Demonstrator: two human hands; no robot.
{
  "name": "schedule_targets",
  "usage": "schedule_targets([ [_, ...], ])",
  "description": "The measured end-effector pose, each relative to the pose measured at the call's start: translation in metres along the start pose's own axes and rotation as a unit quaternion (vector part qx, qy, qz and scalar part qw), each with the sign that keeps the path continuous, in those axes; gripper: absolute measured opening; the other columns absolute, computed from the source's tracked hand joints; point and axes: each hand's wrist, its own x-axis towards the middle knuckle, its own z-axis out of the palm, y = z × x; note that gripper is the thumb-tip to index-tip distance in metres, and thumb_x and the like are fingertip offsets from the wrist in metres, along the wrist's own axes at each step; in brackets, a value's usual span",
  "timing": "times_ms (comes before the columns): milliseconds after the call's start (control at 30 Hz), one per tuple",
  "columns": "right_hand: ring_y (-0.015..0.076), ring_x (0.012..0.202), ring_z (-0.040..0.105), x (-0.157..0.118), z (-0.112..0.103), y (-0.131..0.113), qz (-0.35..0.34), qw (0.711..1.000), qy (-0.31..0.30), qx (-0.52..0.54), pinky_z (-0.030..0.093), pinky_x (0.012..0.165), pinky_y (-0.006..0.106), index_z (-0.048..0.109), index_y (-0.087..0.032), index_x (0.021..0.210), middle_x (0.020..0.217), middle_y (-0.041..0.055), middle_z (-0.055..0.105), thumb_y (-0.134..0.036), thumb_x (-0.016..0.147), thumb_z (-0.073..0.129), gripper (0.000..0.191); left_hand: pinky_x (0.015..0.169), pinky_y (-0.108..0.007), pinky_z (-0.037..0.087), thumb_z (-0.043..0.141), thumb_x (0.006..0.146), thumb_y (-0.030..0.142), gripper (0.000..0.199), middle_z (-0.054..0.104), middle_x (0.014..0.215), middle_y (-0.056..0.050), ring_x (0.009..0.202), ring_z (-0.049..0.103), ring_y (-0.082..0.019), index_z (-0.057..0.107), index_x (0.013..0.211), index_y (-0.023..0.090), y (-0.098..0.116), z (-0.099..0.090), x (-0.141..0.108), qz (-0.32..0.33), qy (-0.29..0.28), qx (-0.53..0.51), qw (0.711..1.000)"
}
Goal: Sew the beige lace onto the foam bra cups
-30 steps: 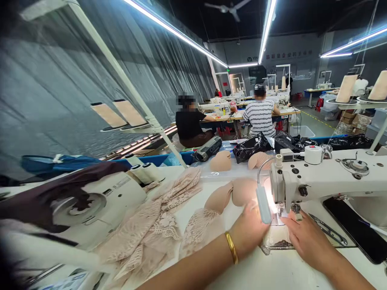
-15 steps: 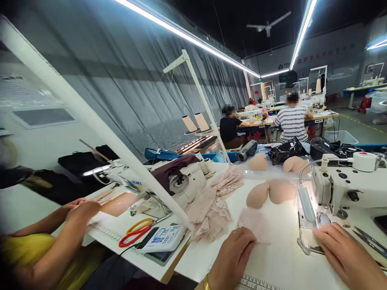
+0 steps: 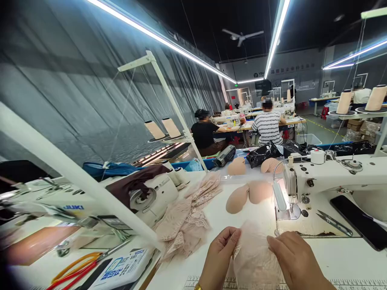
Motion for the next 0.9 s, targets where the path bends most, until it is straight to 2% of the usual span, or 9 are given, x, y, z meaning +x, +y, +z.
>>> schedule_targets([
  [100, 0.0197, 0.075, 0.07, -0.001, 0.0, -0.003, 0.025, 0.996, -0.004, 0.085, 0.056, 0.07, 0.03, 0.062, -0.03, 0.134, 0.09, 0.002, 0.077, -0.014, 0.106, 0.053, 0.033, 0.057, -0.028, 0.049, 0.044, 0.099, 0.072, 0.057, 0.058, 0.064, 0.001, 0.058, 0.057, -0.018, 0.06, 0.081, 0.02, 0.004, -0.013, 0.014, 0.041, -0.044, 0.119, 0.991],
  [167, 0.0176, 0.065, 0.068, 0.004, 0.004, -0.002, 0.16, 0.971, -0.031, 0.176, 0.054, 0.067, 0.028, 0.066, -0.029, 0.117, 0.073, -0.0025, 0.071, -0.03, 0.112, 0.047, 0.02, 0.065, -0.032, 0.055, 0.047, 0.1, 0.062, 0.046, 0.068, 0.078, -0.004, 0.067, 0.065, -0.021, 0.064, 0.091, 0.02, 0.013, -0.021, 0.03, 0.08, -0.052, 0.172, 0.98],
  [233, 0.0167, 0.058, 0.065, 0.011, 0.01, 0.004, 0.311, 0.917, -0.06, 0.241, 0.052, 0.067, 0.029, 0.066, -0.025, 0.096, 0.064, -0.0045, 0.064, -0.048, 0.112, 0.045, 0.034, 0.081, -0.04, 0.059, 0.053, 0.099, 0.052, 0.036, 0.075, 0.105, -0.011, 0.09, 0.071, -0.027, 0.068, 0.11, 0.021, 0.023, -0.021, 0.051, 0.125, -0.054, 0.208, 0.969],
  [333, 0.0173, 0.056, 0.063, 0.019, 0.018, 0.022, 0.421, 0.859, -0.085, 0.278, 0.047, 0.062, 0.029, 0.059, -0.024, 0.081, 0.063, -0.0048, 0.059, -0.069, 0.101, 0.053, 0.05, 0.113, -0.053, 0.048, 0.064, 0.092, 0.04, 0.044, 0.068, 0.141, -0.014, 0.131, 0.062, -0.034, 0.065, 0.133, 0.022, 0.032, -0.003, 0.089, 0.195, -0.075, 0.258, 0.943],
  [433, 0.0185, 0.056, 0.063, 0.019, 0.022, 0.035, 0.435, 0.844, -0.089, 0.301, 0.043, 0.059, 0.029, 0.06, -0.025, 0.084, 0.066, -0.0044, 0.06, -0.077, 0.094, 0.054, 0.054, 0.126, -0.061, 0.032, 0.073, 0.082, 0.028, 0.057, 0.06, 0.154, -0.017, 0.147, 0.049, -0.04, 0.064, 0.138, 0.019, 0.031, 0.026, 0.123, 0.228, -0.09, 0.29, 0.925],
  [533, 0.0187, 0.058, 0.065, 0.016, 0.022, 0.038, 0.436, 0.834, -0.086, 0.326, 0.044, 0.061, 0.03, 0.061, -0.025, 0.086, 0.069, -0.0038, 0.061, -0.08, 0.093, 0.055, 0.056, 0.124, -0.061, 0.034, 0.071, 0.081, 0.017, 0.037, 0.071, 0.137, -0.017, 0.135, 0.06, -0.04, 0.073, 0.118, 0.018, 0.028, 0.046, 0.146, 0.239, -0.092, 0.295, 0.921],
  [667, 0.0194, 0.059, 0.065, 0.016, 0.02, 0.039, 0.443, 0.826, -0.089, 0.337, 0.044, 0.061, 0.031, 0.061, -0.025, 0.086, 0.069, -0.0032, 0.063, -0.08, 0.091, 0.057, 0.056, 0.12, -0.055, 0.039, 0.062, 0.089, 0.014, 0.014, 0.08, 0.102, -0.011, 0.106, 0.072, -0.033, 0.073, 0.085, 0.022, 0.033, 0.045, 0.152, 0.252, -0.071, 0.25, 0.932],
  [800, 0.0204, 0.061, 0.065, 0.019, 0.018, 0.04, 0.448, 0.811, -0.084, 0.368, 0.043, 0.061, 0.031, 0.062, -0.025, 0.085, 0.067, -0.0026, 0.065, -0.078, 0.092, 0.06, 0.053, 0.104, -0.047, 0.053, 0.062, 0.098, 0.034, 0.016, 0.079, 0.109, -0.01, 0.105, 0.071, -0.029, 0.073, 0.1, 0.023, 0.042, 0.025, 0.131, 0.226, -0.007, 0.146, 0.963],
  [900, 0.0205, 0.064, 0.068, 0.019, 0.015, 0.04, 0.455, 0.796, -0.069, 0.393, 0.042, 0.062, 0.031, 0.064, -0.024, 0.09, 0.074, -0.0017, 0.069, -0.076, 0.092, 0.062, 0.052, 0.078, -0.035, 0.059, 0.065, 0.097, 0.055, 0.036, 0.077, 0.095, -0.008, 0.084, 0.072, -0.023, 0.068, 0.106, 0.021, 0.044, 0.014, 0.099, 0.175, -0.015, 0.059, 0.983],
])
